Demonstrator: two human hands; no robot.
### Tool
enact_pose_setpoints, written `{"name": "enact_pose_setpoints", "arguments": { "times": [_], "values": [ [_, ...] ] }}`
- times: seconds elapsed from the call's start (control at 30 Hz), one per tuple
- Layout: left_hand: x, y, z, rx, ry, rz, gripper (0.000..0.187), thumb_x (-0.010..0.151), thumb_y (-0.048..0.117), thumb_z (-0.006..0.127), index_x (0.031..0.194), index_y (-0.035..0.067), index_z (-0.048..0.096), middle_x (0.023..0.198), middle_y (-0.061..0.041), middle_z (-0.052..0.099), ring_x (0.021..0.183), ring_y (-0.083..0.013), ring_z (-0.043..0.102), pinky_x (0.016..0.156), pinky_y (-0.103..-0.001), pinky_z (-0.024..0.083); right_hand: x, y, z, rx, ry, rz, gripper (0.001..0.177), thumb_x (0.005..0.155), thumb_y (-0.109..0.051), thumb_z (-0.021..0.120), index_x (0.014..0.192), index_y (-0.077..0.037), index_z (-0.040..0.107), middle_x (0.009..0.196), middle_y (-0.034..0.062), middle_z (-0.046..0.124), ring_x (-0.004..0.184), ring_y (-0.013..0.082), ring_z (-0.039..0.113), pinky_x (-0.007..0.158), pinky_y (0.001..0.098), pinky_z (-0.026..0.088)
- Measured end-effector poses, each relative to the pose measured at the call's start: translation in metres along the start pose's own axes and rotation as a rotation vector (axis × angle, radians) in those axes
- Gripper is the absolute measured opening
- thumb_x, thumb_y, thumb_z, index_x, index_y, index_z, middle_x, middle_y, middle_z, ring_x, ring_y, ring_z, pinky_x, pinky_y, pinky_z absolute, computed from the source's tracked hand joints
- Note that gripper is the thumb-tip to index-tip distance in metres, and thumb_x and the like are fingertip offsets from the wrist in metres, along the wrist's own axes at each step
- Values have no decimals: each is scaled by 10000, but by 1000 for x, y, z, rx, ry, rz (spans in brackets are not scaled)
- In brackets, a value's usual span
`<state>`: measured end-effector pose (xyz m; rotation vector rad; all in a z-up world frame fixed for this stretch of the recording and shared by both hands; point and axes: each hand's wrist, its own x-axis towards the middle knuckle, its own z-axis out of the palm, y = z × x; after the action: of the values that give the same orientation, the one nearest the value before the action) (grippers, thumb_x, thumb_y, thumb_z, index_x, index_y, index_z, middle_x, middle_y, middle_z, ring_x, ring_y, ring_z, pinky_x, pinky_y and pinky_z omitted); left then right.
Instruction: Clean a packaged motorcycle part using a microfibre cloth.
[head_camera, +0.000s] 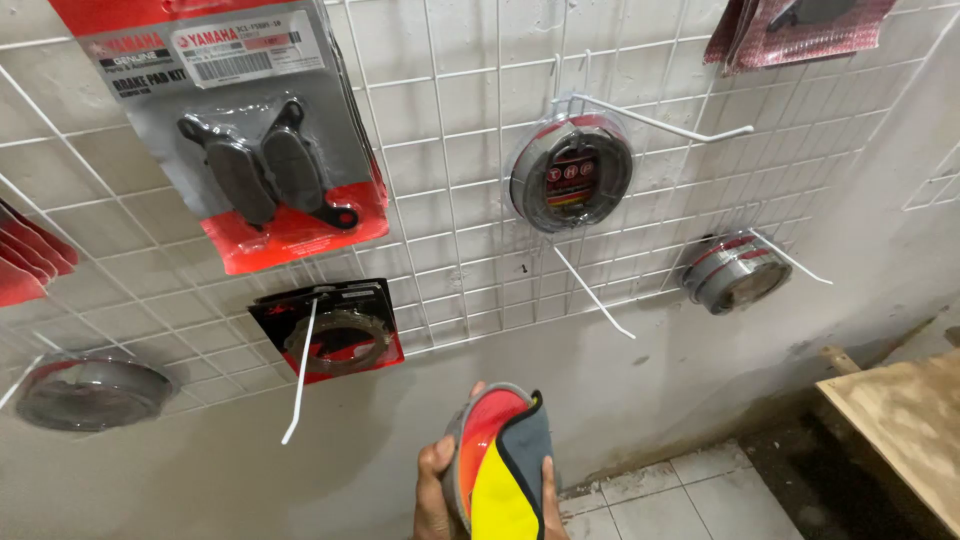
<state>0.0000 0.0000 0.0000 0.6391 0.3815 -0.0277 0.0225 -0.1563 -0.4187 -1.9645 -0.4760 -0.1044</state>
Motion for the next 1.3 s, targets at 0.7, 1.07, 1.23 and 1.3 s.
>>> {"name": "enact_pose_setpoints", "arguments": {
  "times": [0.7,1.07,1.23,1.3],
  "values": [
    [-66,4,20,-253,-344,173,881,855,427,567,1623,90,297,1426,-252,484,1042,-267,564,848,-357,502,46,-353,-167,-241,-62,-720,505,997,-394,339,1219,-45,629,1342,226,594,1353,465,476,1166,840,-90],
    [-106,39,-23,-60,-284,326,927,821,439,604,1610,73,284,1445,-182,458,1179,-256,497,1003,-391,435,31,-378,-118,-124,-163,-796,723,1050,-533,177,1545,-22,305,1621,253,312,1556,464,237,1293,689,-71],
    [-116,47,-41,41,-315,317,944,841,460,594,1604,41,228,1558,-202,340,1335,-323,410,1116,-491,333,34,-378,-112,-84,-217,-825,716,1043,-529,195,1535,-24,317,1604,251,330,1543,462,253,1282,702,-68],
    [-118,54,-45,32,-309,315,969,824,476,609,1604,45,229,1585,-222,319,1354,-346,402,1122,-483,336,42,-386,-101,-78,-223,-840,713,1040,-527,200,1531,-24,321,1599,250,336,1538,462,259,1278,707,-67]
  ]
}}
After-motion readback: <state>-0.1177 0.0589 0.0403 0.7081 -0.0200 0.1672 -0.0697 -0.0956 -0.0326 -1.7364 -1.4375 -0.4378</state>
